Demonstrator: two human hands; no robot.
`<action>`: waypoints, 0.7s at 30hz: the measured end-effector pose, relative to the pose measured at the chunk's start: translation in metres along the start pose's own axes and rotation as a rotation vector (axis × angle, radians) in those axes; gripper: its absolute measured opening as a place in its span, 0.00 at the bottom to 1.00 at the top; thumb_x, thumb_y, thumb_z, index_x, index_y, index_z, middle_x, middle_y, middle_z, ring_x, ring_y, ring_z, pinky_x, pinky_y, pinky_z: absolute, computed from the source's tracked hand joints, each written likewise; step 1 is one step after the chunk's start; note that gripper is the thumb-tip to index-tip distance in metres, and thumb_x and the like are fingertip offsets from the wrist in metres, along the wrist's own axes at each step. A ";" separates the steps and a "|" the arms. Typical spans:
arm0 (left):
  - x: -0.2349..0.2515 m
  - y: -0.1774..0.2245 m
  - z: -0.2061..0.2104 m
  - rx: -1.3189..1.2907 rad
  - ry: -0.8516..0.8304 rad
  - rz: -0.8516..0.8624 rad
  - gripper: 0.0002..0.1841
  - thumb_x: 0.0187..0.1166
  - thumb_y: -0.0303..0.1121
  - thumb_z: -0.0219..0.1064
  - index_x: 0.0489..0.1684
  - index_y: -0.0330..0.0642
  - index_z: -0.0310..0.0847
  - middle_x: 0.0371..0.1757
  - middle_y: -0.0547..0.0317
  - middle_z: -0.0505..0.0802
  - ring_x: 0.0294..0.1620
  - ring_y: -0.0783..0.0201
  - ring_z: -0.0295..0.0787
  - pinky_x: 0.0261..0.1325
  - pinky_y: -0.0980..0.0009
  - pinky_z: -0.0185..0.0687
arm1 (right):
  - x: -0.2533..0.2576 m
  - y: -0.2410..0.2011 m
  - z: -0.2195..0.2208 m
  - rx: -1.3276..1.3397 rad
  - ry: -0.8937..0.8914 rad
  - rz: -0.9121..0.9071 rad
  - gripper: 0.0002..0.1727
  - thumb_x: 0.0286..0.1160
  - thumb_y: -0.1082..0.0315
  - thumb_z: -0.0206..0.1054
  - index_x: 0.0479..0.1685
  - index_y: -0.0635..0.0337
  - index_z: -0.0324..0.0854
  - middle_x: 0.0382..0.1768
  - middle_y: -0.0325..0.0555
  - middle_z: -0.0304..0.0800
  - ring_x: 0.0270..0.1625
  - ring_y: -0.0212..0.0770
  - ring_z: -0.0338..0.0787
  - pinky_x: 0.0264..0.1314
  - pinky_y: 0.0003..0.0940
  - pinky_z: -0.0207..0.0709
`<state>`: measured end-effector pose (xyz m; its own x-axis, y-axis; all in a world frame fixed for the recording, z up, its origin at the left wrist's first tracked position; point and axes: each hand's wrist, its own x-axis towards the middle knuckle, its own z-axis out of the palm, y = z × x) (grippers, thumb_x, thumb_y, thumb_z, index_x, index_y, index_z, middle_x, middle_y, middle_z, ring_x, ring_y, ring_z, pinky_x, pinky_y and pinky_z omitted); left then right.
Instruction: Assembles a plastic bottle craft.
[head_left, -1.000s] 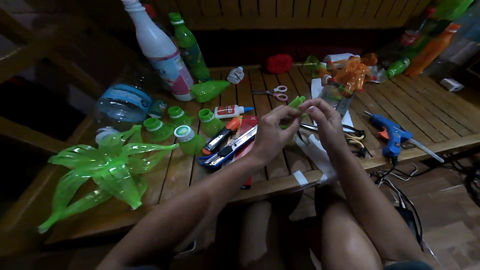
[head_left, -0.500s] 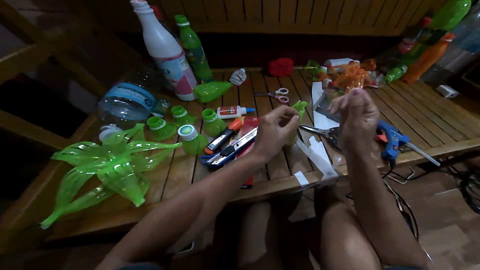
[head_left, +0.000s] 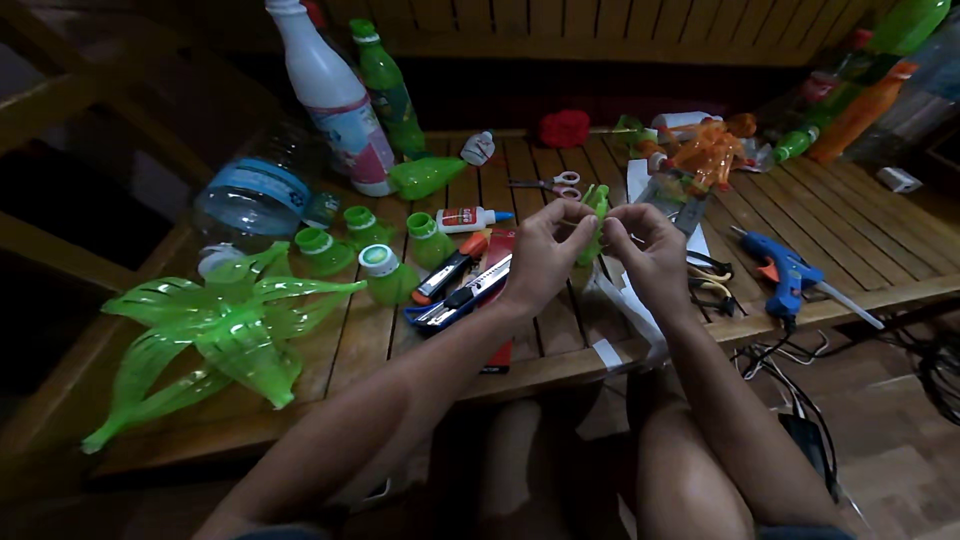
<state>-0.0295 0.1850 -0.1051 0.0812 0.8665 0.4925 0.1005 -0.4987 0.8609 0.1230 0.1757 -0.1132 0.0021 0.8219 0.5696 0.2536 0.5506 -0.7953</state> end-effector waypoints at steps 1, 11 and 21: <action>0.000 -0.001 0.000 0.000 -0.004 -0.002 0.06 0.82 0.28 0.68 0.48 0.35 0.85 0.40 0.62 0.92 0.37 0.79 0.88 0.46 0.81 0.85 | 0.000 0.001 0.000 0.015 -0.001 0.005 0.09 0.84 0.69 0.64 0.53 0.64 0.82 0.42 0.41 0.88 0.38 0.25 0.90 0.43 0.22 0.87; 0.001 0.000 0.000 -0.019 -0.024 -0.023 0.06 0.83 0.27 0.67 0.48 0.34 0.85 0.40 0.60 0.92 0.37 0.77 0.89 0.46 0.80 0.86 | 0.009 0.002 -0.001 0.164 0.002 0.088 0.07 0.81 0.69 0.66 0.49 0.63 0.84 0.38 0.35 0.89 0.36 0.24 0.89 0.38 0.21 0.86; -0.003 0.004 0.001 -0.009 -0.054 -0.041 0.05 0.82 0.26 0.67 0.47 0.35 0.85 0.38 0.63 0.92 0.34 0.81 0.86 0.42 0.83 0.84 | 0.006 -0.005 -0.006 0.202 -0.039 0.143 0.08 0.82 0.68 0.66 0.52 0.60 0.85 0.40 0.35 0.88 0.36 0.23 0.87 0.39 0.19 0.84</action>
<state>-0.0283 0.1809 -0.1031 0.1303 0.8836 0.4497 0.0958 -0.4627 0.8813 0.1272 0.1775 -0.1045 -0.0145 0.8965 0.4427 0.0553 0.4428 -0.8949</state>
